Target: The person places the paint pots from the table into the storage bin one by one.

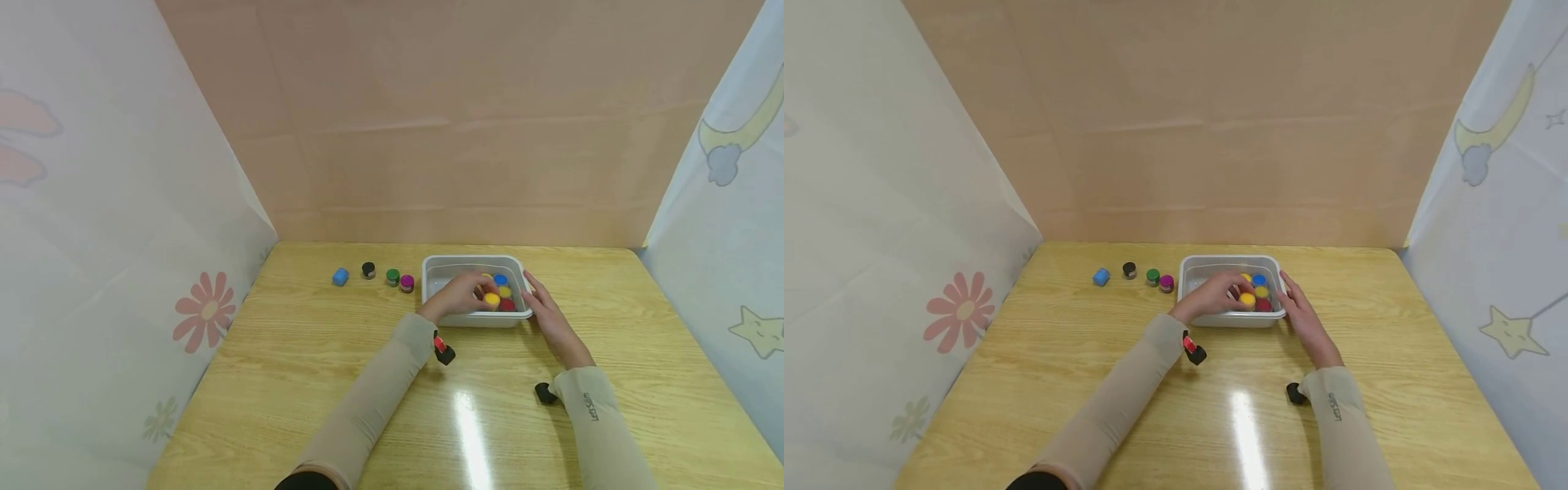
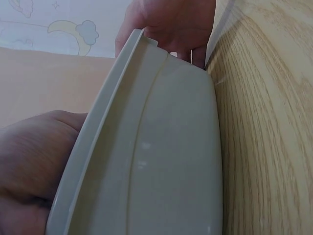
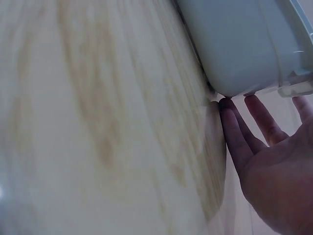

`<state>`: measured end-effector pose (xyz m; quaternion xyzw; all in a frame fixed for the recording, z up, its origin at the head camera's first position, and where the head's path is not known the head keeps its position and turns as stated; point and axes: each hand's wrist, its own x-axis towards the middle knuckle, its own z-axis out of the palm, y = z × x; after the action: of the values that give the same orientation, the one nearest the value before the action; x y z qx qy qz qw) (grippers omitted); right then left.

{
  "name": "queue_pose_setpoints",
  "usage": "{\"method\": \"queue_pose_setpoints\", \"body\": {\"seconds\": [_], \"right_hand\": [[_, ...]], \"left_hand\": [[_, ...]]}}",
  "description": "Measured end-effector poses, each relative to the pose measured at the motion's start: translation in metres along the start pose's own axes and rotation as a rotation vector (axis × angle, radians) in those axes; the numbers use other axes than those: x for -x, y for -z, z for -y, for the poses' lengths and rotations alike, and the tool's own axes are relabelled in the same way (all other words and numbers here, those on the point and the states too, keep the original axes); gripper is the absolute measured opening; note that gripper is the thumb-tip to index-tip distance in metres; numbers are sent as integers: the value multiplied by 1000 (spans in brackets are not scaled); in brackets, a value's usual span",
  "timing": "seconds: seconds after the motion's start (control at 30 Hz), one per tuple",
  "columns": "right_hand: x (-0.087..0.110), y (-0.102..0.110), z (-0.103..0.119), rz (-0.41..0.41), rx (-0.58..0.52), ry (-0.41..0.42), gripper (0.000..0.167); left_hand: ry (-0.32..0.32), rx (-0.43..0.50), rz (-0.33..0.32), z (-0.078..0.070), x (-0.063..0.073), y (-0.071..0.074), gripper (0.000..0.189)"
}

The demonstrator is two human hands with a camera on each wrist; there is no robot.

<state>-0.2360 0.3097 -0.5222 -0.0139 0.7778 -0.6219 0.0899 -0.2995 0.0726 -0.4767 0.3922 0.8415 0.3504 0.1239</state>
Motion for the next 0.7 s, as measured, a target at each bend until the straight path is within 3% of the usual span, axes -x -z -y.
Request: {"method": "queue_pose_setpoints", "body": {"seconds": [0.43,0.7], "right_hand": [[2,-1,1,-4,5,-19,70],[1,1,1,-1,23,-16,69]], "left_hand": [[64,-60,65,3,-7,-4,21],[90,-18,63,4,-8,-4,24]]}}
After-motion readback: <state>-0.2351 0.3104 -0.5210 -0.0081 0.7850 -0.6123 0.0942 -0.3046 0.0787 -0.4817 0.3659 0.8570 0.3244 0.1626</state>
